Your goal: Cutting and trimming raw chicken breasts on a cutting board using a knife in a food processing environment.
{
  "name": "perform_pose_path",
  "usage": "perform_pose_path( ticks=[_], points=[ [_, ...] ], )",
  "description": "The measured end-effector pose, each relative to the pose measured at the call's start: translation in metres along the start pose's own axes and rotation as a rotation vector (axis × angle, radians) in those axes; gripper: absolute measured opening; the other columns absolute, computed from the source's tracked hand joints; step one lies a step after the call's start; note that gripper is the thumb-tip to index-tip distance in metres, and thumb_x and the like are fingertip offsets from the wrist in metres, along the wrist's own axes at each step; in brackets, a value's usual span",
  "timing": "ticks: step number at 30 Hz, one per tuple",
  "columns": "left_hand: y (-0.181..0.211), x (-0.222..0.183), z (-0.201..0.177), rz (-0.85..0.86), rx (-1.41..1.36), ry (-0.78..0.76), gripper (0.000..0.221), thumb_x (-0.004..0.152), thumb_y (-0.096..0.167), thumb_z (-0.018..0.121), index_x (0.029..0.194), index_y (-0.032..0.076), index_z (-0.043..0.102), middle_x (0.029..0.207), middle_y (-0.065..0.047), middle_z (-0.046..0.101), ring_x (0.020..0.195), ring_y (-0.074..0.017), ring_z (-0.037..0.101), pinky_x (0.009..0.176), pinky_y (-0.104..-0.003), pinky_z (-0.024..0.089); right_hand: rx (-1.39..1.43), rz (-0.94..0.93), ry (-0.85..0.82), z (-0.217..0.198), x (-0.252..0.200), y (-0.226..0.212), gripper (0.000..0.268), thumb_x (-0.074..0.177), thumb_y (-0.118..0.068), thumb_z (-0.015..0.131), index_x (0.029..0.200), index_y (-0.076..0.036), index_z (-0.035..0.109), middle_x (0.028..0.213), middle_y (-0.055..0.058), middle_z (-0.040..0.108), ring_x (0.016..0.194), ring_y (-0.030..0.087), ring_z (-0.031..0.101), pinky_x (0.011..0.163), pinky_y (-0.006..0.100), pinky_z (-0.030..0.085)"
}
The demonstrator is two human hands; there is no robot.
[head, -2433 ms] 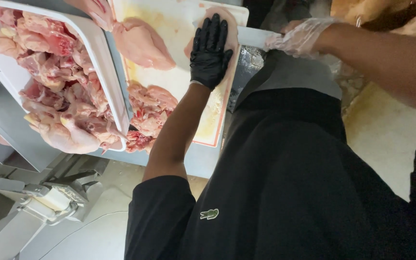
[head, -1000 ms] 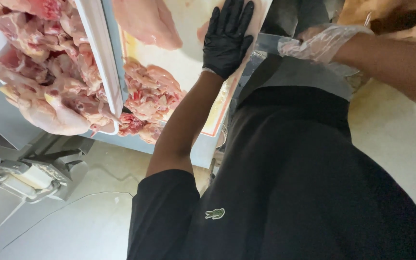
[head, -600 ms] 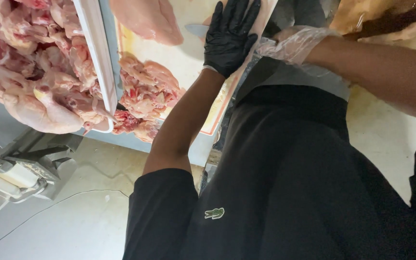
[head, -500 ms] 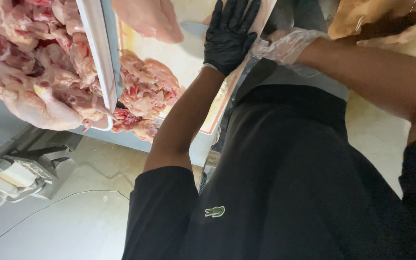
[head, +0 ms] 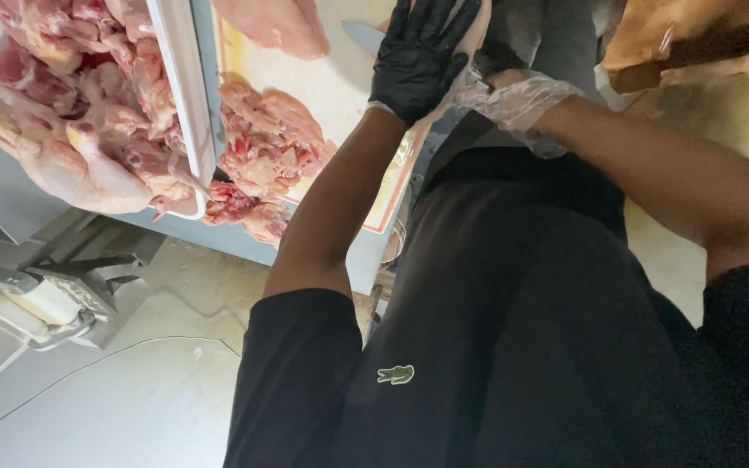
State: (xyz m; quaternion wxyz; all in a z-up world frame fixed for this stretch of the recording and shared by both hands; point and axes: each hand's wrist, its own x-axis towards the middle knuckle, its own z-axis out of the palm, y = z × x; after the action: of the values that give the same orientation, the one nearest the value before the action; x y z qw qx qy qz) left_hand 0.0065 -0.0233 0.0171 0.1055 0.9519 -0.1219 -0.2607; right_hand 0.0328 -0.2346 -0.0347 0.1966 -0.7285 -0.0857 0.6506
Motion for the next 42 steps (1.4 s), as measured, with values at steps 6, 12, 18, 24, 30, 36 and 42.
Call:
perform_pose_path(
  ticks=[6,12,18,24,30,36,42],
  points=[
    [-0.002,-0.004,0.012,-0.099,0.018,-0.086,0.056,0.126,0.050,0.033,0.174,0.024,0.022,0.178,-0.010,0.016,0.163,-0.0347,0.009,0.132,-0.050,0.003,0.090,-0.042,0.002,0.044,0.114,0.129,0.031,0.112,-0.038,0.063,0.113,-0.010,0.076,0.098,0.014,0.073,0.084,0.030,0.068,0.077,0.044,0.051],
    [-0.049,-0.008,0.030,-0.011,0.045,0.153,0.054,0.120,0.040,0.047,0.168,0.016,0.043,0.170,-0.013,0.039,0.156,-0.0382,0.027,0.127,-0.055,0.012,-0.216,-0.168,-0.009,0.016,0.049,-0.012,0.028,0.110,-0.028,0.052,0.108,-0.009,0.073,0.094,0.018,0.073,0.081,0.034,0.068,0.067,0.049,0.052],
    [-0.045,-0.012,0.004,0.050,0.027,0.084,0.057,0.122,0.037,0.044,0.173,0.012,0.034,0.175,-0.016,0.025,0.161,-0.0391,0.019,0.130,-0.057,0.003,0.046,-0.035,-0.052,0.015,0.021,-0.019,0.048,0.107,-0.059,0.052,0.104,-0.014,0.068,0.090,0.007,0.061,0.079,0.021,0.053,0.072,0.042,0.040],
    [-0.042,-0.011,0.005,0.005,-0.007,0.079,0.062,0.118,0.037,0.052,0.170,0.010,0.034,0.173,-0.023,0.030,0.160,-0.0434,0.023,0.129,-0.062,0.002,0.103,0.077,-0.100,0.016,0.016,0.017,0.063,0.103,-0.071,0.049,0.115,-0.014,0.073,0.090,0.008,0.067,0.076,0.023,0.062,0.067,0.039,0.047],
    [-0.040,-0.012,0.022,-0.055,0.017,0.131,0.060,0.120,0.036,0.062,0.171,0.015,0.037,0.174,-0.016,0.028,0.161,-0.0391,0.019,0.132,-0.057,0.003,-0.065,0.099,-0.088,-0.020,-0.056,-0.011,0.077,0.105,-0.077,0.043,0.114,-0.009,0.076,0.105,0.022,0.073,0.093,0.039,0.069,0.077,0.050,0.048],
    [-0.043,-0.012,0.038,-0.031,-0.007,0.124,0.059,0.121,0.043,0.053,0.169,0.011,0.039,0.172,-0.018,0.033,0.157,-0.0438,0.022,0.128,-0.059,0.005,-0.105,0.079,-0.074,-0.016,-0.035,-0.038,0.076,0.106,-0.077,0.043,0.111,-0.007,0.074,0.088,0.017,0.065,0.075,0.033,0.060,0.068,0.048,0.043],
    [-0.048,-0.015,0.046,-0.029,-0.003,0.188,0.061,0.120,0.051,0.058,0.167,0.015,0.043,0.169,-0.017,0.038,0.156,-0.0404,0.030,0.129,-0.056,0.015,-0.046,-0.046,-0.135,0.004,-0.016,-0.042,0.026,0.112,-0.029,0.055,0.114,-0.010,0.072,0.088,0.013,0.070,0.075,0.028,0.066,0.066,0.043,0.053]
  ],
)
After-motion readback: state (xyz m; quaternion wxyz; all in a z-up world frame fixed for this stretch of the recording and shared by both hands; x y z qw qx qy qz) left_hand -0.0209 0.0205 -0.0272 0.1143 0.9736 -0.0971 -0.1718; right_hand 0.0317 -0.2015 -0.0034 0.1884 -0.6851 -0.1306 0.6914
